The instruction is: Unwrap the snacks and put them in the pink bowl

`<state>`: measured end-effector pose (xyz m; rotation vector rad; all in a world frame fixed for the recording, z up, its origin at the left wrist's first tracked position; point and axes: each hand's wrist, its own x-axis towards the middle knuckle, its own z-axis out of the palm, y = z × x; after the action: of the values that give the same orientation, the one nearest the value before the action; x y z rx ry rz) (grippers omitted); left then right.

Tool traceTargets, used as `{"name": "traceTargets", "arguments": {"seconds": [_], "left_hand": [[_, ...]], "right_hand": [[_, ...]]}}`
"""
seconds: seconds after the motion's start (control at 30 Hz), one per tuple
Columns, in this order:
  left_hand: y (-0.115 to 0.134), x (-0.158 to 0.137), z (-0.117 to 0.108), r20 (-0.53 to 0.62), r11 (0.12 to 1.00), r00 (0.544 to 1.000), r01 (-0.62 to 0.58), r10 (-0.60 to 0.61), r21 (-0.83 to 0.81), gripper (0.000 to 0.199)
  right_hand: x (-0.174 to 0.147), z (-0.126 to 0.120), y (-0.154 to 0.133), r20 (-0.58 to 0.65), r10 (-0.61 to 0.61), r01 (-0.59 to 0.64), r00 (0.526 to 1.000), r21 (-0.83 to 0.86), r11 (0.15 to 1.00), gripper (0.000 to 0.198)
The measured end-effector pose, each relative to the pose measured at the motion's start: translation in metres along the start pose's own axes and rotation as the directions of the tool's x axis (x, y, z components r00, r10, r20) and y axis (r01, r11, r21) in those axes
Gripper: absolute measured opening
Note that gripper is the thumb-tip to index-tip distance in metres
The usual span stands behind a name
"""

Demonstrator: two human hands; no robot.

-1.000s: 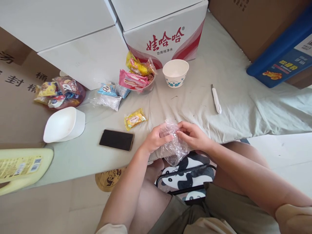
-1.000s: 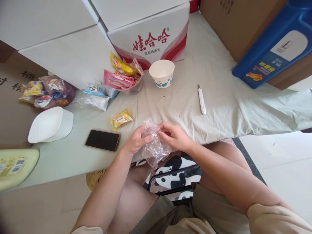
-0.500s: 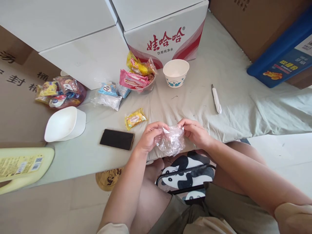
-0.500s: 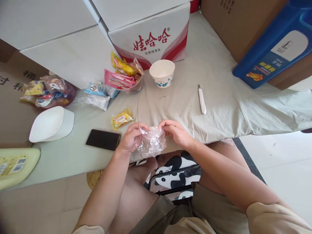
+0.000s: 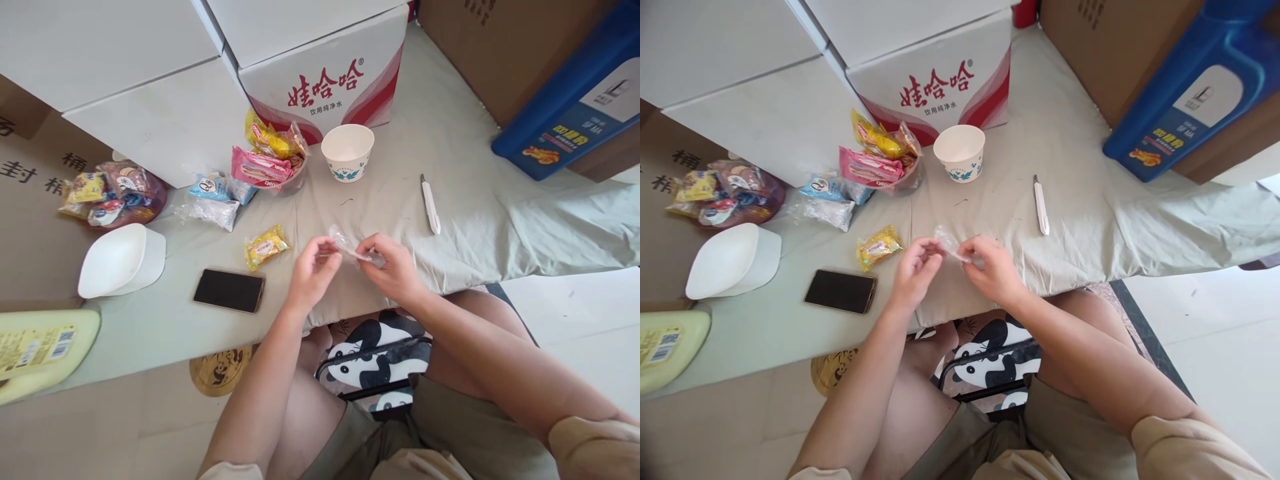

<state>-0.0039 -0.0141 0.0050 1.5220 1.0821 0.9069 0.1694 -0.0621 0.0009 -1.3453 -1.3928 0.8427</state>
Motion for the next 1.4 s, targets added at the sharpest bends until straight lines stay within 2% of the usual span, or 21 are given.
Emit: {"name": "traceTargets", "arguments": {"seconds": [0.07, 0.13, 0.2, 0.23, 0.3, 0.37, 0.47, 0.6, 0.7, 0.8, 0.87, 0.93, 1.0, 1.03, 1.13, 1.2, 1.27, 1.3, 1.4], "left_hand": [[0.002, 0.000, 0.009, 0.145, 0.996, 0.988, 0.063, -0.053, -0.065, 0.053], [0.004, 0.003, 0.016, 0.202, 0.990, 0.974, 0.122, -0.106, -0.067, 0.059], [0.005, 0.007, 0.019, 0.197, 0.985, 0.969, 0.162, -0.146, -0.067, 0.058], [0.004, 0.008, 0.020, 0.183, 0.983, 0.972, 0.166, -0.150, -0.076, 0.056], [0.003, 0.011, 0.021, 0.154, 0.981, 0.978, 0.159, -0.142, -0.106, 0.050], [0.001, 0.012, 0.022, 0.143, 0.974, 0.979, 0.168, -0.147, -0.151, 0.045], [-0.003, 0.014, 0.019, 0.100, 0.942, 0.974, 0.223, -0.203, -0.250, 0.042], [-0.003, 0.020, 0.005, -0.174, 0.928, 0.960, 0.152, -0.221, -0.341, 0.048], [-0.001, 0.023, -0.010, -0.312, 0.934, 0.925, 0.103, -0.216, -0.343, 0.051], [0.004, 0.026, -0.022, -0.364, 0.966, 0.921, 0.043, -0.137, -0.254, 0.047], [0.013, 0.034, -0.023, -0.380, 0.995, 0.925, -0.013, -0.025, -0.097, 0.042], [0.031, 0.050, -0.020, -0.338, 0.989, 0.935, -0.068, 0.108, 0.128, 0.034], [0.055, 0.077, -0.011, -0.208, 0.919, 0.947, -0.156, 0.243, 0.362, 0.026], [0.068, 0.096, -0.006, -0.144, 0.859, 0.938, -0.216, 0.314, 0.464, 0.022], [0.101, 0.161, 0.014, 0.003, 0.608, 0.899, -0.300, 0.438, 0.735, 0.009], [0.111, 0.205, 0.031, 0.105, 0.451, 0.934, -0.261, 0.341, 0.854, 0.011], [0.110, 0.240, 0.049, 0.186, 0.309, 0.979, -0.205, 0.089, 0.929, 0.013], [0.106, 0.253, 0.058, 0.226, 0.258, 0.974, -0.211, -0.029, 0.943, 0.014], [0.091, 0.277, 0.078, 0.291, 0.243, 0.926, -0.232, -0.240, 0.942, 0.011]], "right_hand": [[0.000, 0.000, -0.003, 0.114, 0.034, -0.051, 0.993, 0.154, 0.987, 0.003], [0.001, 0.000, -0.003, 0.192, 0.105, -0.166, 0.976, 0.337, 0.927, 0.010], [0.004, 0.000, -0.002, 0.183, 0.173, -0.236, 0.968, 0.423, 0.875, 0.015], [0.005, 0.000, -0.001, 0.133, 0.200, -0.238, 0.971, 0.416, 0.878, 0.016], [0.008, -0.001, 0.002, -0.002, 0.225, -0.212, 0.974, 0.335, 0.918, 0.021], [0.011, -0.003, 0.003, -0.036, 0.217, -0.200, 0.976, 0.256, 0.946, 0.026], [0.013, -0.004, 0.003, 0.099, 0.181, -0.200, 0.978, 0.238, 0.950, 0.025], [0.019, -0.003, 0.000, 0.150, 0.179, -0.201, 0.972, 0.145, 0.969, 0.021], [0.027, 0.000, -0.003, 0.306, 0.184, -0.172, 0.934, -0.065, 0.983, 0.020], [0.035, 0.009, -0.009, 0.452, 0.176, -0.022, 0.874, -0.327, 0.945, 0.022], [0.037, 0.016, -0.014, 0.502, 0.176, 0.088, 0.847, -0.459, 0.884, 0.023], [0.037, 0.023, -0.017, 0.520, 0.173, 0.156, 0.837, -0.529, 0.834, 0.024], [0.037, 0.026, -0.019, 0.520, 0.171, 0.176, 0.837, -0.552, 0.815, 0.025], [0.038, 0.027, -0.019, 0.522, 0.171, 0.178, 0.835, -0.551, 0.815, 0.026], [0.039, 0.024, -0.019, 0.547, 0.162, 0.184, 0.821, -0.522, 0.833, 0.027], [0.040, 0.020, -0.017, 0.571, 0.149, 0.193, 0.808, -0.495, 0.847, 0.027], [0.040, 0.018, -0.016, 0.585, 0.134, 0.201, 0.800, -0.471, 0.859, 0.027], [0.041, 0.016, -0.015, 0.589, 0.126, 0.204, 0.799, -0.461, 0.864, 0.027], [0.043, 0.015, -0.012, 0.596, 0.107, 0.209, 0.796, -0.436, 0.876, 0.025]]}}
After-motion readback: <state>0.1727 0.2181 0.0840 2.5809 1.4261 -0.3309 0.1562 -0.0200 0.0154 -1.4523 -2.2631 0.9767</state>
